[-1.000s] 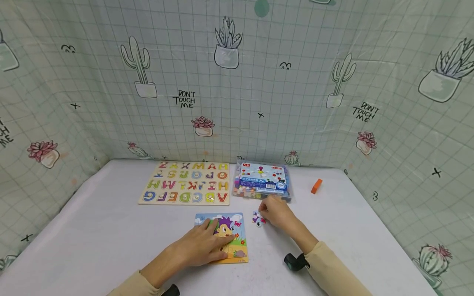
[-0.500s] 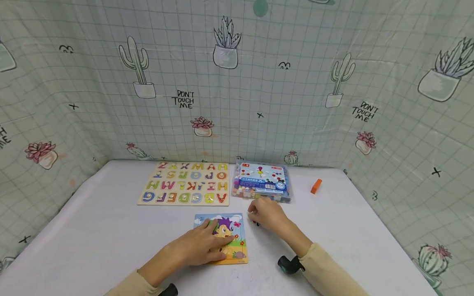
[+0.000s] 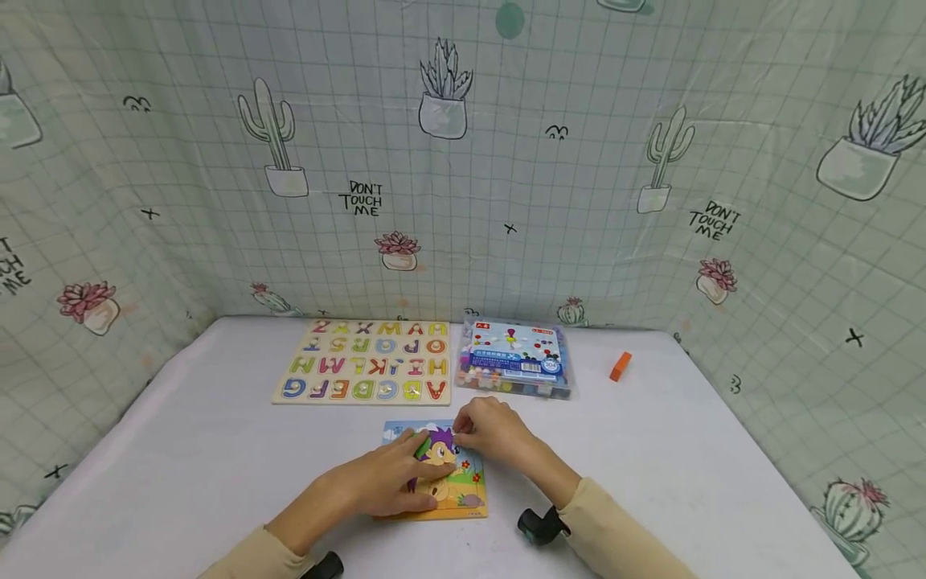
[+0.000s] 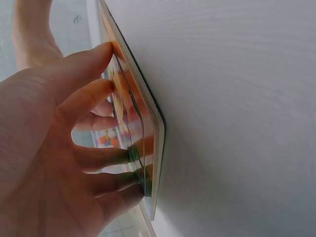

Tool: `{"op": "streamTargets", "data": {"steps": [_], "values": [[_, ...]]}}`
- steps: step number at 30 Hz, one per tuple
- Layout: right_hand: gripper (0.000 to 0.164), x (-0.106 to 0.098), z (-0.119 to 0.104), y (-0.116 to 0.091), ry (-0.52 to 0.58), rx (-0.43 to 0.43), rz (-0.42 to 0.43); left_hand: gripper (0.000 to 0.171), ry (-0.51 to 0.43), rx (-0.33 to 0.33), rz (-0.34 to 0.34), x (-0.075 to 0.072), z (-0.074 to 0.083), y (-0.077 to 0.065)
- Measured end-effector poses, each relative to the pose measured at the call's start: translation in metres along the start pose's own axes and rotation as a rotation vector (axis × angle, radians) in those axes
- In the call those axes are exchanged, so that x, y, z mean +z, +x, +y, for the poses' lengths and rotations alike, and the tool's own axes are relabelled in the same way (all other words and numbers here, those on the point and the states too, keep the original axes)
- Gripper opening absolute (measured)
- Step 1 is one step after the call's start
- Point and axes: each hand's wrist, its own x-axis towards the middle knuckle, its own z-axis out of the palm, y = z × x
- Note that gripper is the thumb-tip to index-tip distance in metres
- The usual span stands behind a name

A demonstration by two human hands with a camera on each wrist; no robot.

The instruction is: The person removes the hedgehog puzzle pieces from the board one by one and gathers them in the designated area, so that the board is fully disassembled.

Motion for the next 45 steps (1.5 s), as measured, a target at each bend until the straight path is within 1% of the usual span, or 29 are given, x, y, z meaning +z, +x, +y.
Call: {"op": "streamTargets", "data": {"steps": [4,8,14,21,29,32,35,40,42,45], "values": [[0.009,0.003,-0.003,0.000,0.008,-0.013,0.012,0.049,-0.021,0.007,0.007,0.001,-0.003,-0.001],[0.007,0.005,-0.004,0.001,0.021,-0.020,0.022,0.050,-0.019,0.023,0.015,0.001,-0.004,0.000],[0.005,0.008,-0.005,0.003,0.029,-0.012,0.022,0.050,-0.029,0.032,0.019,0.004,-0.005,-0.002],[0.006,0.009,-0.004,0.004,0.039,-0.008,0.005,0.050,0.008,0.055,0.028,0.005,-0.003,-0.003],[0.006,0.008,-0.001,0.004,0.066,-0.021,-0.005,0.049,0.050,0.065,0.040,0.007,-0.003,-0.003],[0.008,0.004,0.004,0.001,0.087,-0.025,0.006,0.049,0.056,0.062,0.042,0.007,-0.002,-0.002],[0.010,-0.002,0.013,-0.003,0.095,-0.011,0.031,0.049,0.058,0.048,0.042,0.007,-0.002,-0.002],[0.012,-0.012,0.032,-0.010,0.111,0.055,0.061,0.049,0.059,0.026,0.043,0.007,-0.002,-0.002],[0.011,-0.016,0.039,-0.013,0.123,0.073,0.059,0.049,0.058,0.024,0.040,0.007,-0.002,-0.001],[0.010,-0.019,0.047,-0.015,0.126,0.068,0.039,0.049,0.060,0.018,0.032,0.007,-0.002,-0.001]]}}
